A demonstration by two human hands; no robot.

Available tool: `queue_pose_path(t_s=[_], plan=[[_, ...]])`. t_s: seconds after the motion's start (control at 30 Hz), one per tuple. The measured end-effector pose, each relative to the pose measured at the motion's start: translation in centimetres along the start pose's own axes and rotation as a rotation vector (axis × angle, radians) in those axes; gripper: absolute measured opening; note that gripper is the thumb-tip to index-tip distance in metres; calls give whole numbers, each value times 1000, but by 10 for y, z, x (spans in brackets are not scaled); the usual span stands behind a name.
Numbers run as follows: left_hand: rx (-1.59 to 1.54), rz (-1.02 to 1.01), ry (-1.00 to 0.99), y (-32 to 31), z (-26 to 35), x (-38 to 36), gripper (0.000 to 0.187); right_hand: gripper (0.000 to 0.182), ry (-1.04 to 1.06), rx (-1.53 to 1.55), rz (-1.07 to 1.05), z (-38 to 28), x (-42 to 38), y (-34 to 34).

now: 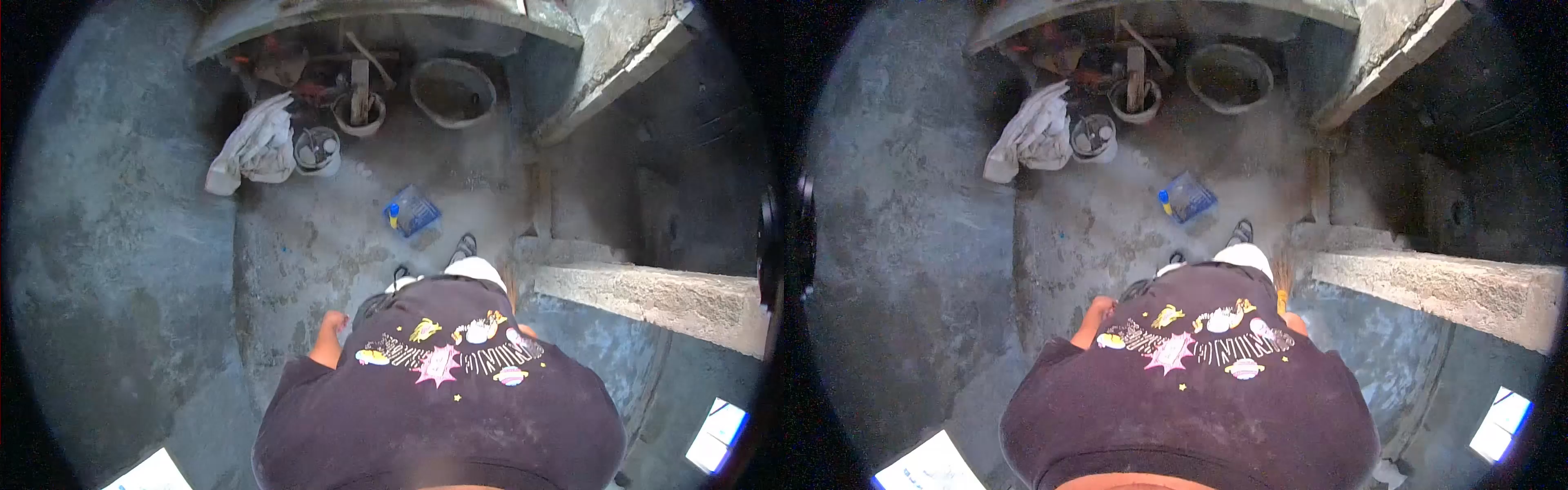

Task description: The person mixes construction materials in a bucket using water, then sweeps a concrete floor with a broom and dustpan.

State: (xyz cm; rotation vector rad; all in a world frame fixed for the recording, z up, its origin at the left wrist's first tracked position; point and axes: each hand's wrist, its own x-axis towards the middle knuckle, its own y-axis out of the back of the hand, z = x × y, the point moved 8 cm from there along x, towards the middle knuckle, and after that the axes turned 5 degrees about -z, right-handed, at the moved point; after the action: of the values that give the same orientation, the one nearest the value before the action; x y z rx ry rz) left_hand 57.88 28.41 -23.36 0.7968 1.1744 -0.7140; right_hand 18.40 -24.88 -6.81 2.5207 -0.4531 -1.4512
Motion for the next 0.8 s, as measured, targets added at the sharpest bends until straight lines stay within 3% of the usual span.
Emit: queue_pose_path(t_s=[0.07,0.17,0.23,0.33,0.47,0.53,0.6,0.73,0.8], plan=[[384,-10,-102,-4,42,-29,33,30,113,-63,-29,7,-4,3],[427,56,-212,-2,67,-3,34,25,286,-165,-33,27,-10,4],[303,94,-268,2,109,3,33,24,151,-97,-54,34,-24,2],[33,204,-335,-5,118,3,34,23,18,-27,-62,46,-39,0],[-45,226,-400,-11,149,-42,36,22,-50,35,-71,63,-46,-5],[-86,239,-454,-13,146,-57,36,22,-63,69,-71,74,-46,-5],[77,249,-372,-22,142,-86,38,21,-78,118,-74,87,-44,-6],[76,323,-376,-49,85,-60,41,20,-114,213,-77,133,-62,-10],[-8,317,-219,-75,43,-65,46,19,-116,263,-84,169,-76,-15]])
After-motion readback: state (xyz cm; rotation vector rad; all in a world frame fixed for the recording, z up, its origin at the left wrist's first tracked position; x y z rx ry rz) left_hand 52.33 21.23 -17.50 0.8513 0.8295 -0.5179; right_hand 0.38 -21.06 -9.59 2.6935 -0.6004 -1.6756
